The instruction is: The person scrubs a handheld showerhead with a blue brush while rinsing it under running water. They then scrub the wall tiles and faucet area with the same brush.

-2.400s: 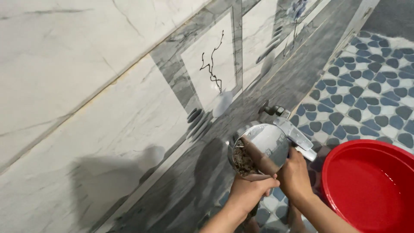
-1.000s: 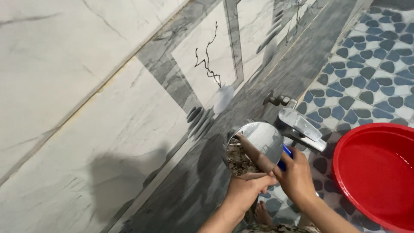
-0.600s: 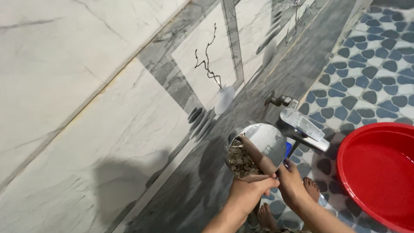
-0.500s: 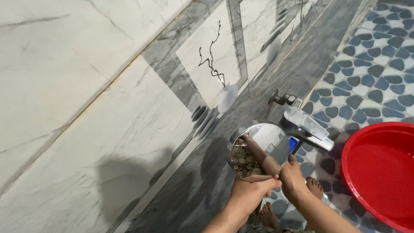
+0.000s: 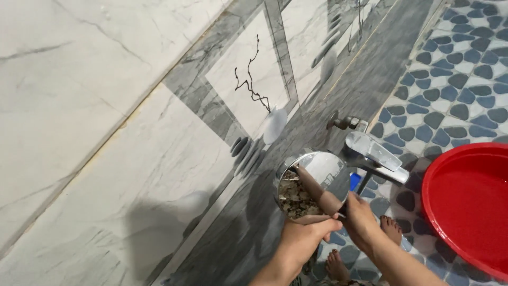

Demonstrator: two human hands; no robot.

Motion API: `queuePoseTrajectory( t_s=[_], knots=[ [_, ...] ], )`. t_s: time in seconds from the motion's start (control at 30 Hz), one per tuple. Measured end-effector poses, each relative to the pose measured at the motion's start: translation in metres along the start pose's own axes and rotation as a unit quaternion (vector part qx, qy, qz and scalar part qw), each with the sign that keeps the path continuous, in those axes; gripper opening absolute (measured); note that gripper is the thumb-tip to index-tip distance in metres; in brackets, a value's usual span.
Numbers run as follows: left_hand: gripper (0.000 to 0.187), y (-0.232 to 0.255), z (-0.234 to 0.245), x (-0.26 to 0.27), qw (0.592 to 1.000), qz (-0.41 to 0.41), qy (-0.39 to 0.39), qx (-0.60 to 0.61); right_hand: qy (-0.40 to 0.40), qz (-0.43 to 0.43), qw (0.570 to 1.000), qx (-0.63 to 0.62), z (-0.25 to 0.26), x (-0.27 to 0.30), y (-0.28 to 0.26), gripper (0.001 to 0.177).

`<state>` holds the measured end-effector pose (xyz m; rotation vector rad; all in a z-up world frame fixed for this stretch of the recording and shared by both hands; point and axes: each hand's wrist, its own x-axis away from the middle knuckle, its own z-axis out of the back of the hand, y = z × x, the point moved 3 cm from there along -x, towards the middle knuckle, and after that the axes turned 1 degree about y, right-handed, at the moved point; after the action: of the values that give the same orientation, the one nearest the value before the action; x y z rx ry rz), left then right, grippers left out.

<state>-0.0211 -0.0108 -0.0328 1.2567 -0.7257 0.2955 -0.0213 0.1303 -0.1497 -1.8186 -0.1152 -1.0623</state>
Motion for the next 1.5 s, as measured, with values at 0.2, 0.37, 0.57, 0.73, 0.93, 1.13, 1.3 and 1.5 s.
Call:
queuePoseTrajectory(
  t_s=[0.2, 0.37, 0.57, 0.73, 0.93, 1.13, 1.3, 1.5],
  knots=[
    [0.041, 0.005, 0.003, 0.002, 0.999, 0.023, -0.006, -0.034, -0.007, -0.128, 0.977, -0.169, 0.008, -0.034, 0.011, 0.043],
    [0.029, 0.002, 0.005, -0.002, 1.000, -0.023, 0.010, -0.008, -0.107, -0.126, 0.901, -0.402, -0.002, -0.051, -0.024, 0.032],
    [0.043, 0.001, 0.008, -0.006, 0.999, -0.028, 0.007, -0.025, -0.011, -0.132, 0.888, -0.441, 0.013, -0.108, 0.014, 0.026],
    [0.040, 0.008, 0.009, -0.001, 1.000, -0.017, -0.003, -0.018, -0.037, -0.158, 0.856, -0.491, 0.011, -0.082, -0.002, 0.026],
    [0.030, -0.006, -0.002, -0.015, 0.997, -0.070, -0.040, -0.012, -0.165, -0.220, 0.758, -0.591, -0.025, 0.012, -0.064, 0.064],
    [0.041, 0.008, -0.004, -0.009, 0.996, -0.034, -0.057, -0.064, -0.089, -0.265, 0.677, -0.681, -0.040, 0.035, -0.079, 0.059],
    [0.041, 0.023, -0.010, -0.005, 0.996, 0.003, -0.038, -0.075, -0.098, -0.238, 0.796, -0.548, -0.012, -0.061, -0.025, 0.025],
    [0.036, 0.031, -0.030, -0.026, 0.998, -0.005, 0.003, -0.062, -0.185, -0.321, 0.635, -0.678, -0.023, 0.041, -0.084, 0.079]
  ],
)
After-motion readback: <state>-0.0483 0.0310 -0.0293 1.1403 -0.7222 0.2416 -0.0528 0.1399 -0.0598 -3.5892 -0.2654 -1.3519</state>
